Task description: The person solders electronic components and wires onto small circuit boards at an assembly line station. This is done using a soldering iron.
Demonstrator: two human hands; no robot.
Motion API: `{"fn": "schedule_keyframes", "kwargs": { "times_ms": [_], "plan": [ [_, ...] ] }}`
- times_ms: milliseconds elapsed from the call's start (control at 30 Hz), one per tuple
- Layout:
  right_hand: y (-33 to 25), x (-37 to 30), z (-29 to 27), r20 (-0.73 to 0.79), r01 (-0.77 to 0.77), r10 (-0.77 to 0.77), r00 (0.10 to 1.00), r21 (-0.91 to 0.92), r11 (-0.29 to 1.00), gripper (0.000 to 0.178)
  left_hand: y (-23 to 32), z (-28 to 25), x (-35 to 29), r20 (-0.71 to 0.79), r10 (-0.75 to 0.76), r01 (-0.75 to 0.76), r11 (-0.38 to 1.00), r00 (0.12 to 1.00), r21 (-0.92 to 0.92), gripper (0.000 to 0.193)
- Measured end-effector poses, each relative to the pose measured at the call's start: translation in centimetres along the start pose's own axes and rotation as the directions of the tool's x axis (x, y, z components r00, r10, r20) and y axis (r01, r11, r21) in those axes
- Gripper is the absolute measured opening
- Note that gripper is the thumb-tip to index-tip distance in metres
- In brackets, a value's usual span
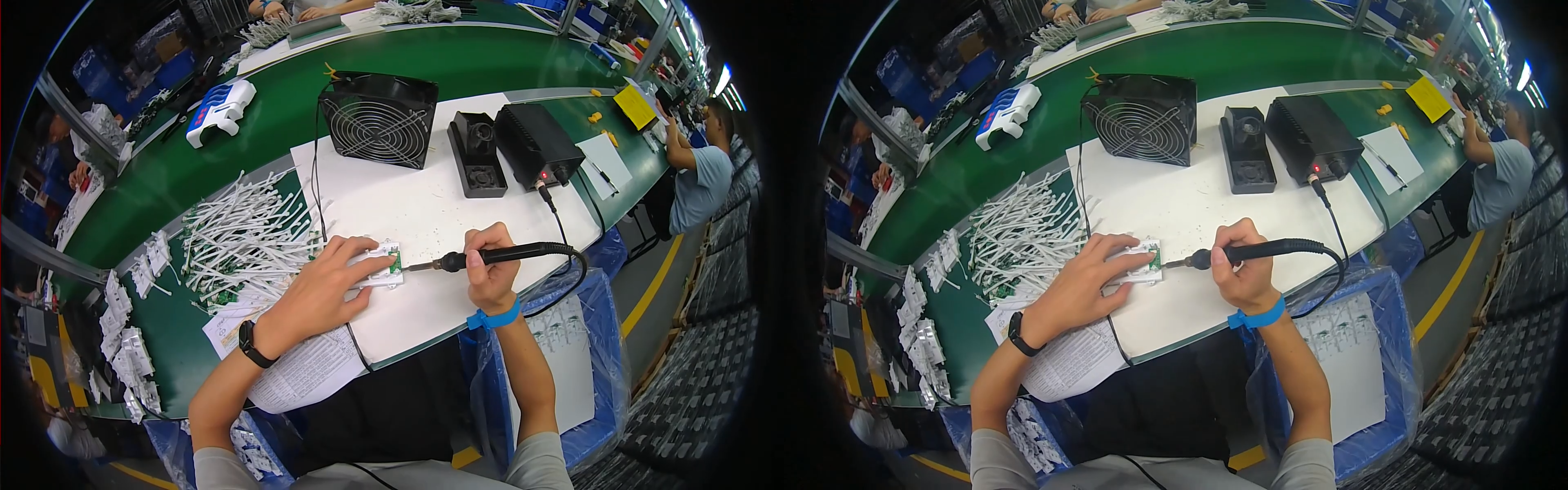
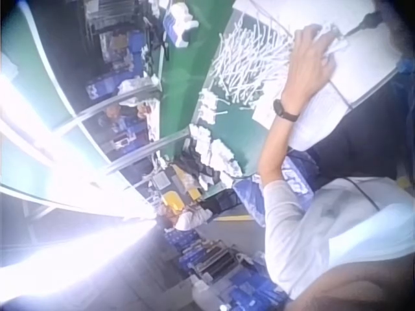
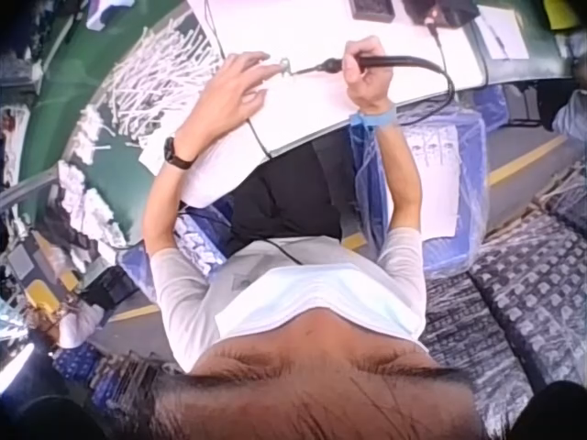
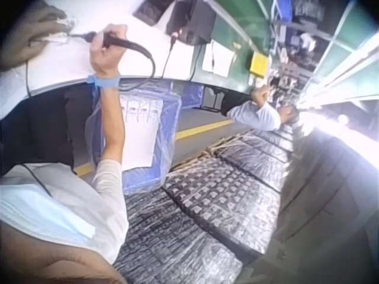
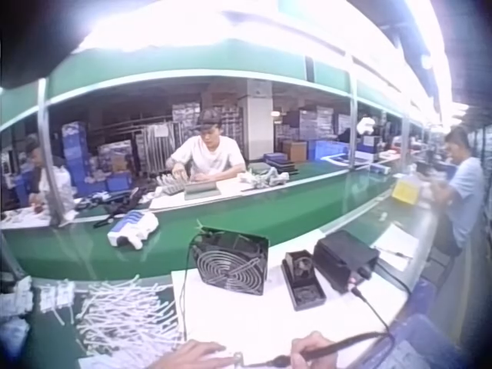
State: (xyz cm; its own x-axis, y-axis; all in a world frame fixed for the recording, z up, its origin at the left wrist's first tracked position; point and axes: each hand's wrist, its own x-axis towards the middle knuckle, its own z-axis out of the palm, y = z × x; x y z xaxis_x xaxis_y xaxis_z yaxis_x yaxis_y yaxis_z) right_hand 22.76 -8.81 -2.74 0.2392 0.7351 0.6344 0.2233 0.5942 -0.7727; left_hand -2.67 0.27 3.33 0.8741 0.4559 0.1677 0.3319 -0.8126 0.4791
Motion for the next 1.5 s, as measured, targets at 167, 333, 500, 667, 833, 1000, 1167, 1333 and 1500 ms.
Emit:
{"fn": "schedule_keyframes", "kwargs": {
  "times_ms": [167,333,500,667,833,1000,1167,1333,1500],
  "plan": [
    [-0.1,0.0,0.1,-0.013,-0.019,0.019,1.0,0.002,1.0,0.013,0.0,0.0,-0.1,0.003,-0.002,0.002,1.0,1.0,0.002,0.047],
    [-0.1,0.2,0.1,0.02,-0.038,0.038,0.999,0.013,0.999,0.013,-0.1,0.1,-0.1,-0.008,0.007,-0.007,1.0,1.0,0.012,0.046],
    [-0.1,0.3,0.0,0.02,-0.039,0.038,0.999,0.007,0.999,0.014,-0.1,0.1,0.0,0.003,-0.009,0.009,1.0,1.0,-0.017,0.046],
    [-0.3,0.3,0.1,0.014,-0.08,0.08,0.997,0.025,0.996,0.013,0.0,0.0,-0.1,0.019,-0.034,0.034,0.999,0.999,-0.037,0.046],
    [-0.3,0.1,0.0,-0.025,-0.067,0.067,0.997,0.007,0.998,0.012,0.2,0.0,-0.1,0.007,-0.009,0.009,1.0,1.0,0.003,0.045],
    [-0.5,0.5,0.2,-0.275,0.049,-0.061,0.959,-0.05,0.998,0.012,0.3,0.3,0.0,-0.008,0.006,-0.006,1.0,1.0,0.018,0.045],
    [-0.2,1.3,0.6,-0.401,0.014,-0.069,0.913,-0.139,0.99,0.01,0.7,2.2,0.4,-0.158,-0.041,0.048,0.998,0.987,0.039,0.042],
    [-0.2,1.5,-0.1,-0.517,-0.077,0.039,0.855,-0.053,0.996,0.009,2.0,5.6,2.4,-0.343,-0.016,0.094,0.973,0.939,0.212,0.039],
    [-0.2,2.2,0.7,-0.444,-0.117,0.103,0.89,-0.005,0.993,0.017,2.3,6.0,1.6,-0.352,-0.1,0.163,0.975,0.931,0.153,0.042]
  ]
}}
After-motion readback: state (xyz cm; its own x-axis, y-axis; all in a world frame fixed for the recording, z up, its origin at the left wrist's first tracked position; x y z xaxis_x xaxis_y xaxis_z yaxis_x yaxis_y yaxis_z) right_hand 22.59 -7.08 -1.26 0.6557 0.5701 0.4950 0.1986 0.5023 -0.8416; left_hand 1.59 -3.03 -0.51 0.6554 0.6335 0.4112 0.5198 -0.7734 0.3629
